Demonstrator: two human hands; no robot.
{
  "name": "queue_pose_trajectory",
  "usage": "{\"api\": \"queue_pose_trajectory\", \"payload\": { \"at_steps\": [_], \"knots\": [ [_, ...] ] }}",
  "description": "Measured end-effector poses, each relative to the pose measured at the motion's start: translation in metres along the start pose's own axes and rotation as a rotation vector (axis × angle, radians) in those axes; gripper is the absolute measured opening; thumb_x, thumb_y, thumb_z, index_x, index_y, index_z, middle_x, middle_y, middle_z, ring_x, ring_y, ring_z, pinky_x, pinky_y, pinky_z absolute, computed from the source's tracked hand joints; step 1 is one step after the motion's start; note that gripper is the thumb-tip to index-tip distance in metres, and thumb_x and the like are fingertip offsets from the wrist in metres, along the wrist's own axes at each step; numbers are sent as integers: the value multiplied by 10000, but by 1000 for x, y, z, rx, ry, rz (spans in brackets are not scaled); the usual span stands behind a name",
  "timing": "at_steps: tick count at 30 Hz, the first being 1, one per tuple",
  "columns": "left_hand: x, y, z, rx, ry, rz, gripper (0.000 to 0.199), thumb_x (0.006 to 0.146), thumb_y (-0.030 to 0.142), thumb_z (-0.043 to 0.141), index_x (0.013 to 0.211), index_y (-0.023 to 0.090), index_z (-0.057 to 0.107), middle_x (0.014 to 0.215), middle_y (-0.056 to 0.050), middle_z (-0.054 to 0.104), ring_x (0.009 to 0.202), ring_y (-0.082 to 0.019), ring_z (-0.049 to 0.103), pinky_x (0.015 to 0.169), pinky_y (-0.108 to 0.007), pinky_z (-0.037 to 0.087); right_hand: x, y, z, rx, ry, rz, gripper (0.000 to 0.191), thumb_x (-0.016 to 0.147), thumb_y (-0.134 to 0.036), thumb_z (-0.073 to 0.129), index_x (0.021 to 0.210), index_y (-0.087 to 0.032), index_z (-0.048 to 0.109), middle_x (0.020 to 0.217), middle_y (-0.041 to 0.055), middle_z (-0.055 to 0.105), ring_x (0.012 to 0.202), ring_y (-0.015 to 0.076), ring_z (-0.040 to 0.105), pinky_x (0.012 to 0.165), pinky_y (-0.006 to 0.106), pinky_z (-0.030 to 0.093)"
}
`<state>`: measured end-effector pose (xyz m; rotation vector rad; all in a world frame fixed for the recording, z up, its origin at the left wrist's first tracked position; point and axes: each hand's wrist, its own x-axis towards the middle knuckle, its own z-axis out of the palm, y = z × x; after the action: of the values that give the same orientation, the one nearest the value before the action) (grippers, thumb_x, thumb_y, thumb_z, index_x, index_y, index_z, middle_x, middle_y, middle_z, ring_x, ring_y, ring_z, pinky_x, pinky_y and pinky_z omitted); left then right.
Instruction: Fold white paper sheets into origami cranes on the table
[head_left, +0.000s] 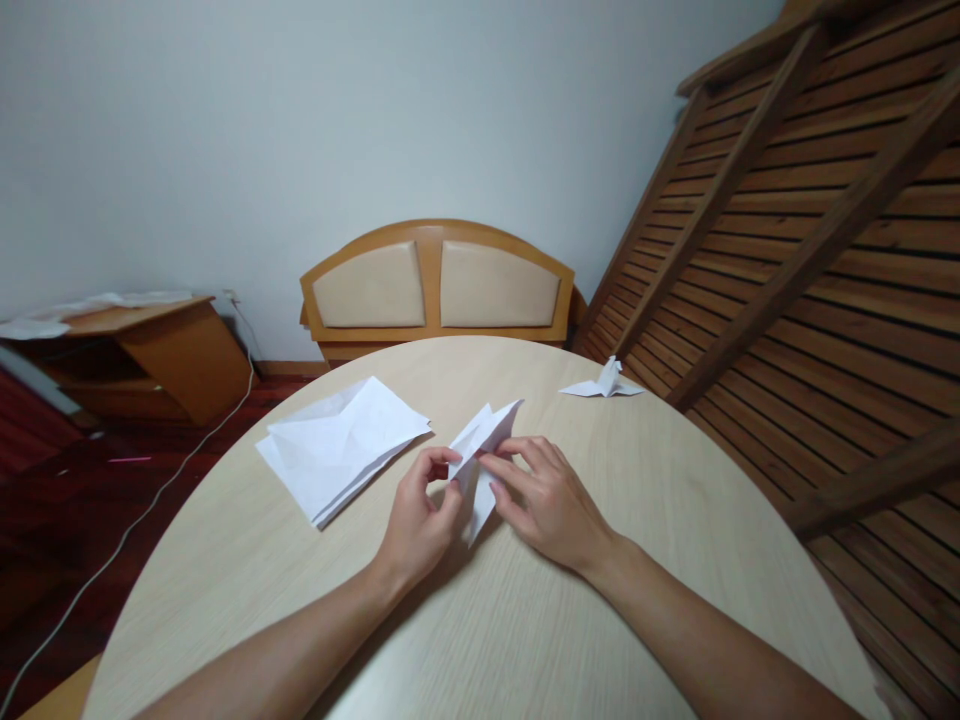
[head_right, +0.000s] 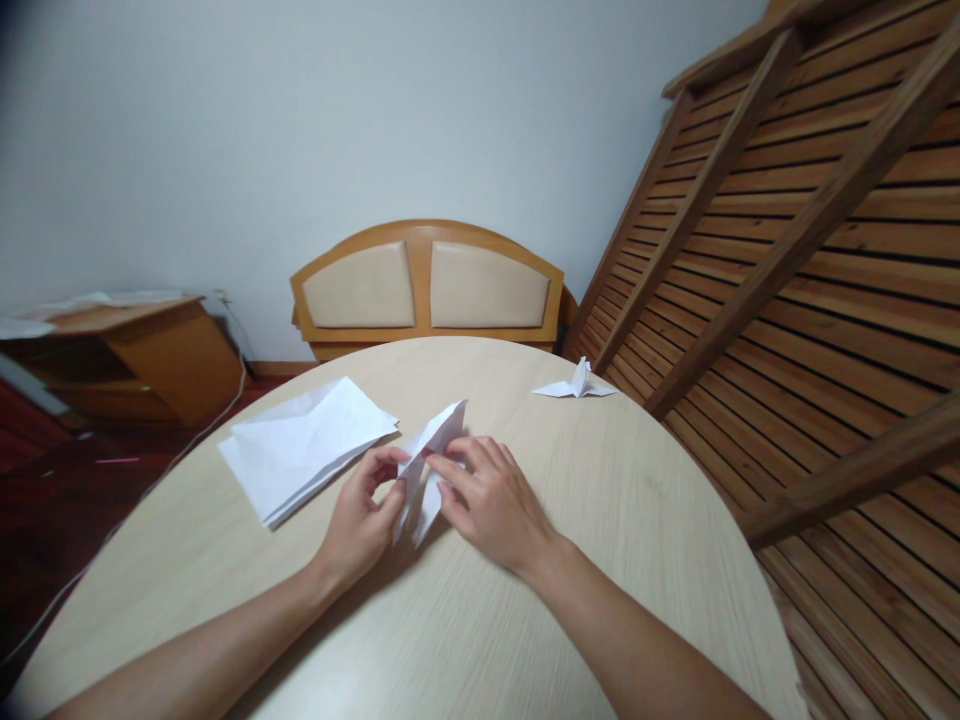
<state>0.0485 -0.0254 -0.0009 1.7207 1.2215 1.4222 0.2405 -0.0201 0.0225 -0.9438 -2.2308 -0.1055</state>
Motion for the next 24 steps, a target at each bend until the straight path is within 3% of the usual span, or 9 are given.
{"api": "queue_pose_trajectory", "payload": {
  "at_steps": [3,7,11,17,21,24],
  "knots": [
    [0,1,0,-30,-10,-38,124,903,232,541,1014,189,577,982,-59,641,880,-184,624,654,-257,475,2,-4,1,24,17,86,272,904,-265,635,1171,-210,630,1135,102,603,1085,271,550,934,446,492],
    [-1,0,2,-58,-26,28,47,918,231,555,933,192,576,939,-50,644,894,-180,628,763,-286,502,3,-11,6,36,93,226,289,817,-325,729,1000,-183,554,1065,113,579,1081,296,547,920,455,510],
    [-3,-3,4,-79,-39,46,28,922,223,561,925,196,569,943,-45,642,887,-174,628,797,-298,511,1,-13,15,-19,136,302,298,764,-238,713,956,-196,488,1048,124,551,1037,308,557,857,465,542],
    [-4,-1,4,-122,-47,-69,134,952,324,547,898,205,517,1135,-86,614,959,-194,633,618,-232,492,2,-8,13,-21,170,311,242,789,-142,613,997,-209,509,1086,119,569,1050,293,572,890,464,538],
    [-3,0,3,-135,-35,-97,156,964,344,535,890,214,488,1238,-84,585,953,-184,632,632,-238,494,4,-2,3,15,191,299,112,848,-121,579,871,-220,534,1069,99,609,1058,273,600,906,442,523],
    [-1,-1,3,-146,-12,-82,148,976,337,513,899,219,467,1258,-84,587,972,-182,628,715,-271,504,4,2,0,50,222,281,90,891,-134,563,889,-221,539,1053,88,650,1049,259,629,902,435,526]
  ]
}}
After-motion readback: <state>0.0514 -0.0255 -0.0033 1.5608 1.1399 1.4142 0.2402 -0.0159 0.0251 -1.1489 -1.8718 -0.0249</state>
